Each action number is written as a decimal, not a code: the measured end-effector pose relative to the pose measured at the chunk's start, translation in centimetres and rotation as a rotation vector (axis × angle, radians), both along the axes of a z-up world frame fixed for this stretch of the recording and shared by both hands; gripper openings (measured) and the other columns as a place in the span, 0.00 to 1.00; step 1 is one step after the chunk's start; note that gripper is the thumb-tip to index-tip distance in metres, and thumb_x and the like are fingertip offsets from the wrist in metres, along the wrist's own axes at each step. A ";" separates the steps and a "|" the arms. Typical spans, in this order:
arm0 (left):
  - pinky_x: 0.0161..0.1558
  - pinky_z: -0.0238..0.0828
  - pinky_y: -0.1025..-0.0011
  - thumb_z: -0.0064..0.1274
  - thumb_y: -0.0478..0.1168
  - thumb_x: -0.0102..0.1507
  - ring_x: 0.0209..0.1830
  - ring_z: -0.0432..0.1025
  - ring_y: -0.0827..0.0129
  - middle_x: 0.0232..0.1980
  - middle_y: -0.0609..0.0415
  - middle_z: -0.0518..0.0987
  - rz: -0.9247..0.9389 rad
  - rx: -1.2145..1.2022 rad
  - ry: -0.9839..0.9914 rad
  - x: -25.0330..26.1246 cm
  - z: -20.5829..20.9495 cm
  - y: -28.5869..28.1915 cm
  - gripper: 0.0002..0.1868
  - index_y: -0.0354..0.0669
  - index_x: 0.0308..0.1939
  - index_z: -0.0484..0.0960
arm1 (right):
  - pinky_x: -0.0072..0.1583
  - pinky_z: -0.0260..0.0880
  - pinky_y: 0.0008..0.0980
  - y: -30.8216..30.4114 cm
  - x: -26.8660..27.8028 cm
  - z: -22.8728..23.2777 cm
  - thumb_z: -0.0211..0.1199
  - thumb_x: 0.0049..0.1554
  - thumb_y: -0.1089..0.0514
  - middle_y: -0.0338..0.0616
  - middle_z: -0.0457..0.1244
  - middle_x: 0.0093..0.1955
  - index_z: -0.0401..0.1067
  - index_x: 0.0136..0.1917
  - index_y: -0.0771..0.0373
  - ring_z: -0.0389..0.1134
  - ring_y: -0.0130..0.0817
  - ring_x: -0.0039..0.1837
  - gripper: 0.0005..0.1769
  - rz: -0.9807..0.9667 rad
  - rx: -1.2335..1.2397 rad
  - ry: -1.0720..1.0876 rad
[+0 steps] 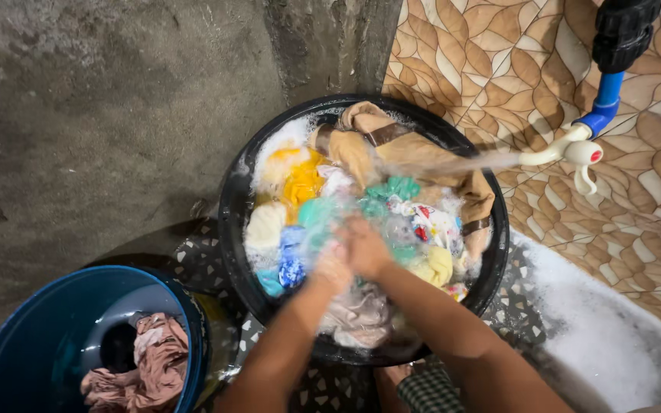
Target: The person washes clothes by hand in a bucket. They use scissors to open detergent packets, pour water from a faucet, and scrub various items of clothing in the soapy water before placing them in a separate blue bucket.
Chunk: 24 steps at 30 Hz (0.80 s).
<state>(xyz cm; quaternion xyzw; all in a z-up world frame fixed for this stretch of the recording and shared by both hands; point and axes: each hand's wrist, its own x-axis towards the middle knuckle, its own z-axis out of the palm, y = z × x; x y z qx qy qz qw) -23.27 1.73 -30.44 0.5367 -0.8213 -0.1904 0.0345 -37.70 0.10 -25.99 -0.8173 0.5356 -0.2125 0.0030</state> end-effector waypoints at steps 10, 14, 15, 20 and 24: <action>0.72 0.54 0.54 0.56 0.65 0.59 0.72 0.61 0.47 0.75 0.38 0.64 0.298 0.102 -0.114 -0.6 -0.3 2.6 0.49 0.36 0.74 0.63 | 0.71 0.60 0.52 -1.3 -1.5 1.6 0.66 0.55 0.44 0.60 0.55 0.70 0.56 0.76 0.60 0.56 0.57 0.72 0.42 -0.367 0.421 -0.200; 0.72 0.59 0.57 0.58 0.63 0.58 0.72 0.65 0.49 0.73 0.40 0.69 0.116 0.255 -0.008 1.1 -2.0 2.4 0.45 0.38 0.71 0.68 | 0.66 0.59 0.53 2.5 -3.0 -1.5 0.67 0.46 0.51 0.65 0.53 0.74 0.63 0.67 0.55 0.55 0.69 0.71 0.36 0.255 0.053 0.019; 0.72 0.60 0.57 0.58 0.62 0.58 0.72 0.66 0.50 0.73 0.41 0.70 0.104 0.300 0.034 2.2 -1.2 2.2 0.44 0.39 0.70 0.69 | 0.66 0.59 0.53 2.5 -4.2 -2.1 0.67 0.46 0.51 0.65 0.53 0.74 0.63 0.67 0.55 0.55 0.69 0.71 0.36 0.259 0.048 0.022; 0.73 0.67 0.60 0.61 0.59 0.58 0.71 0.71 0.52 0.70 0.43 0.76 0.310 0.239 0.392 5.1 6.3 4.6 0.38 0.42 0.67 0.75 | 0.64 0.66 0.54 1.0 -4.3 -0.5 0.54 0.50 0.60 0.66 0.57 0.66 0.69 0.71 0.54 0.62 0.65 0.64 0.34 0.128 0.435 -0.193; 0.66 0.66 0.55 0.72 0.53 0.49 0.67 0.70 0.43 0.64 0.35 0.75 0.398 -0.038 0.699 4.6 11.9 5.7 0.49 0.33 0.66 0.68 | 0.56 0.72 0.48 -1.8 -2.1 8.8 0.58 0.58 0.54 0.56 0.70 0.51 0.75 0.56 0.59 0.71 0.53 0.53 0.15 -0.013 0.539 -0.210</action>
